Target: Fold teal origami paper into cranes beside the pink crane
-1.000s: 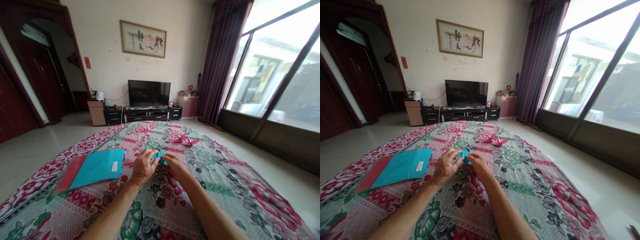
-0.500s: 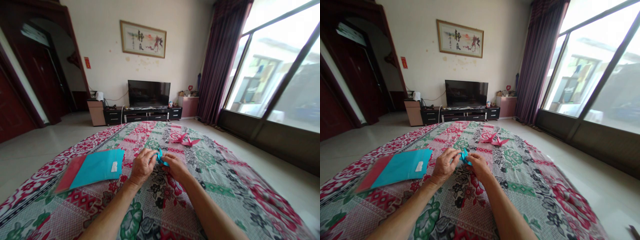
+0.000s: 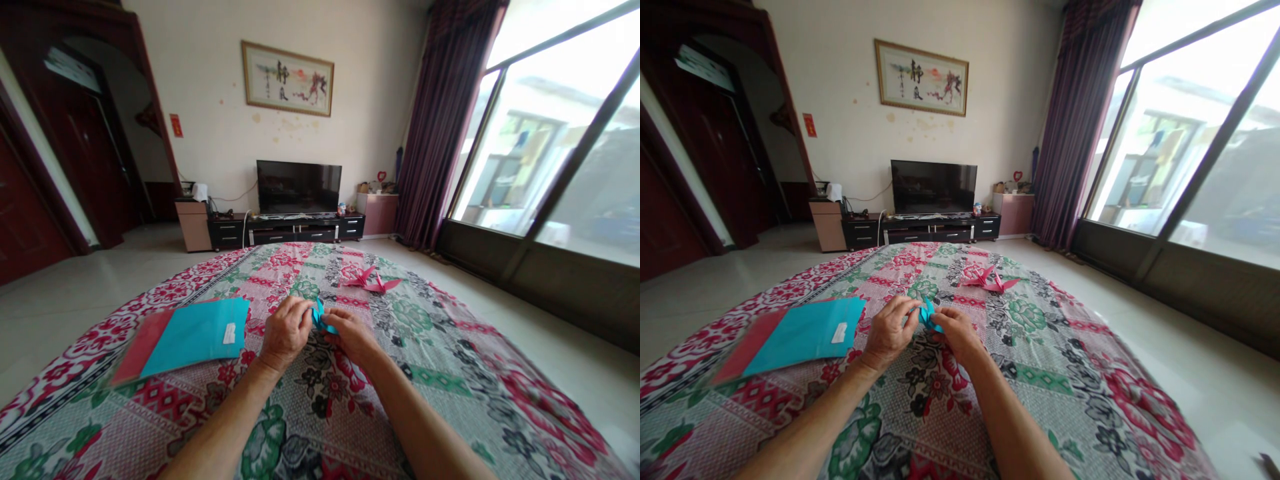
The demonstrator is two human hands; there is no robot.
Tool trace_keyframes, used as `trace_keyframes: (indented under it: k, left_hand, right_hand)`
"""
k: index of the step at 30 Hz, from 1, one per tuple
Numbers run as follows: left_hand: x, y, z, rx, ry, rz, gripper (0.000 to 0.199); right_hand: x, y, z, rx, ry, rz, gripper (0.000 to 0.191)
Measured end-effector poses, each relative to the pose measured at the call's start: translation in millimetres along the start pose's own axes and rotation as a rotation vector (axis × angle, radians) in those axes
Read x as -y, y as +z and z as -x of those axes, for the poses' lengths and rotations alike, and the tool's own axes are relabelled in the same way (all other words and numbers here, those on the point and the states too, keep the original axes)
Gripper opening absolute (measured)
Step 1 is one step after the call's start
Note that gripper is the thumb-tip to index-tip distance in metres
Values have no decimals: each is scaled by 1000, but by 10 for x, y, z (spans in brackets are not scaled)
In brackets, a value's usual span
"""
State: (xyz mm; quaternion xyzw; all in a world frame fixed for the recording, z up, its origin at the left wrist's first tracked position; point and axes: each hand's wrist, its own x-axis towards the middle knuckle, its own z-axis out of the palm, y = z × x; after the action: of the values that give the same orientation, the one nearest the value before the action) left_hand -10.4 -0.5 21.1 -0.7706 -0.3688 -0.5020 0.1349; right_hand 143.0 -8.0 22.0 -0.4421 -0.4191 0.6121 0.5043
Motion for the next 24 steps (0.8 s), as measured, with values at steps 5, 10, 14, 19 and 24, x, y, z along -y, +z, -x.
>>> trace_keyframes:
  k: [5, 10, 14, 19, 24]
  left_hand:
    - [-11, 5, -10, -7, -6, 7, 12]
    - [-32, 8, -25, -31, -32, 4, 10]
    - [-35, 24, -26, -40, -46, -17, 10]
    - [-59, 39, -26, -50, -43, -52, 11]
    - [-85, 41, -27, -39, -55, -54, 11]
  right_hand:
    - [0, -3, 3, 2, 6, 4, 22]
    - [-8, -5, -2, 4, 12, 9, 22]
    - [-20, -6, -13, 22, 12, 16, 22]
    - [-26, -8, -14, 24, 11, 18, 24]
    - [-35, -11, -20, 22, 9, 32, 25]
